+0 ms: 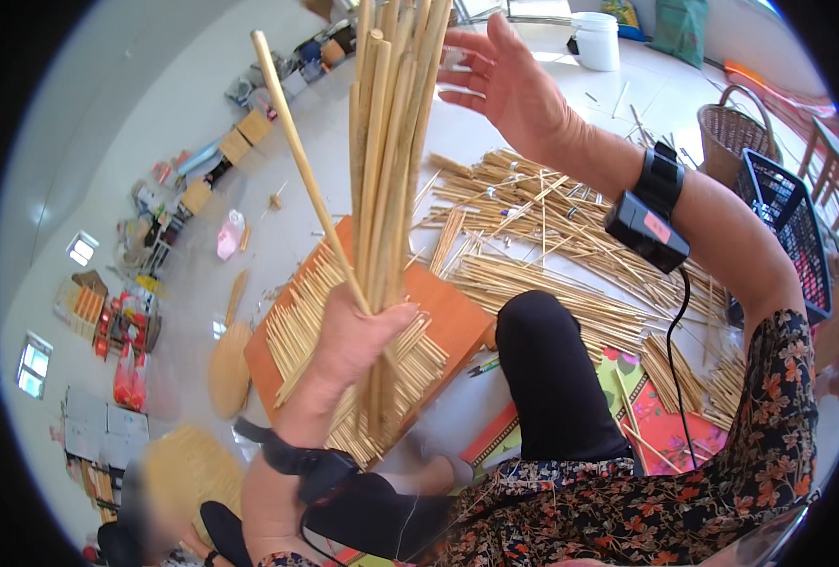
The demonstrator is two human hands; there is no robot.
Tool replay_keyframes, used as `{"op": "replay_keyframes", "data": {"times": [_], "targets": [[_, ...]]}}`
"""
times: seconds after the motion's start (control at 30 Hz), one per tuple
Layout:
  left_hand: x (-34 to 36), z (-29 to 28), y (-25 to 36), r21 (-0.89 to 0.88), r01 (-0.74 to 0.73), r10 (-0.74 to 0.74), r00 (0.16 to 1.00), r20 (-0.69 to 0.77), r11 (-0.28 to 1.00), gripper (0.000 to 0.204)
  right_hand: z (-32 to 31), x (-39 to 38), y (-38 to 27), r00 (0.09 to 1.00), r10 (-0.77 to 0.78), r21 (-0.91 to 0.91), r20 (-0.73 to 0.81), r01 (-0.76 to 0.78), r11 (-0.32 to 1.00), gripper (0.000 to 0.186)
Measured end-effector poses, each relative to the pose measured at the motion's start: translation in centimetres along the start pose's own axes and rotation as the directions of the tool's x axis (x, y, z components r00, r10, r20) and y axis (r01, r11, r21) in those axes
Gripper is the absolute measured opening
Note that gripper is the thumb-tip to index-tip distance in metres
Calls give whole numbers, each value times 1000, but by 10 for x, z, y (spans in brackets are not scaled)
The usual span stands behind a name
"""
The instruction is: The person sits on the floor and weaves thin bamboo strips into a flat mat. They repeatedly pick up bundles of strips, align them, and interlace them into the growing weave on a wooden board.
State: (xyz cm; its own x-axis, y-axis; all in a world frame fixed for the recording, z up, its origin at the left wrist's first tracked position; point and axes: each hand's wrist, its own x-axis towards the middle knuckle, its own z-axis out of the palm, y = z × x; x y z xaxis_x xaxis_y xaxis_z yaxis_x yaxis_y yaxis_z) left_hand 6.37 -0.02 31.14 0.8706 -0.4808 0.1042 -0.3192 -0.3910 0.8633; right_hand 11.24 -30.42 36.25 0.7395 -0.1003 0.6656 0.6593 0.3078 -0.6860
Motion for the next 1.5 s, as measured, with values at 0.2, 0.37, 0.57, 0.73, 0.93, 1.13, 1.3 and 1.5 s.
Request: {"op": "replay_keyframes", "data": {"times": [0.2, 0.37, 0.57, 0.73, 0.93, 1.13, 1.3, 1.5], "targets": [[22, -34, 2, 338, 37, -43, 999, 12, 940, 24, -27, 16, -24, 998, -69, 36, -2, 69, 997, 71], [30, -34, -38, 454, 24, -42, 999, 31, 891, 31, -51, -10, 24, 988, 136, 54, -70, -132, 990, 53], [9, -45, -50, 535, 66, -94, 995, 26, 842, 33, -43, -25, 73, 912, 262, -7, -315, -278, 961, 43], [-3, -39, -41, 601, 124, -157, 988, 3, 790, 34, -51, -31, 99, 815, 332, -13, -475, -383, 924, 30], [-35, -82, -102, 607, 161, -170, 984, -42, 779, 35, -117, -33, 106, 698, 348, 21, -626, -432, 902, 28], [-62, -91, -125, 685, 196, -212, 975, -61, 702, 35, -237, -67, 100, 595, 350, 89, -724, -422, 902, 33], [-58, -78, -129, 739, 187, -249, 968, -27, 648, 33, -214, -92, 128, 563, 513, 539, -648, -137, 831, 24], [-61, -79, -145, 756, 153, -196, 980, -33, 637, 35, -181, -108, 151, 601, 495, 487, -628, -194, 852, 22]]}}
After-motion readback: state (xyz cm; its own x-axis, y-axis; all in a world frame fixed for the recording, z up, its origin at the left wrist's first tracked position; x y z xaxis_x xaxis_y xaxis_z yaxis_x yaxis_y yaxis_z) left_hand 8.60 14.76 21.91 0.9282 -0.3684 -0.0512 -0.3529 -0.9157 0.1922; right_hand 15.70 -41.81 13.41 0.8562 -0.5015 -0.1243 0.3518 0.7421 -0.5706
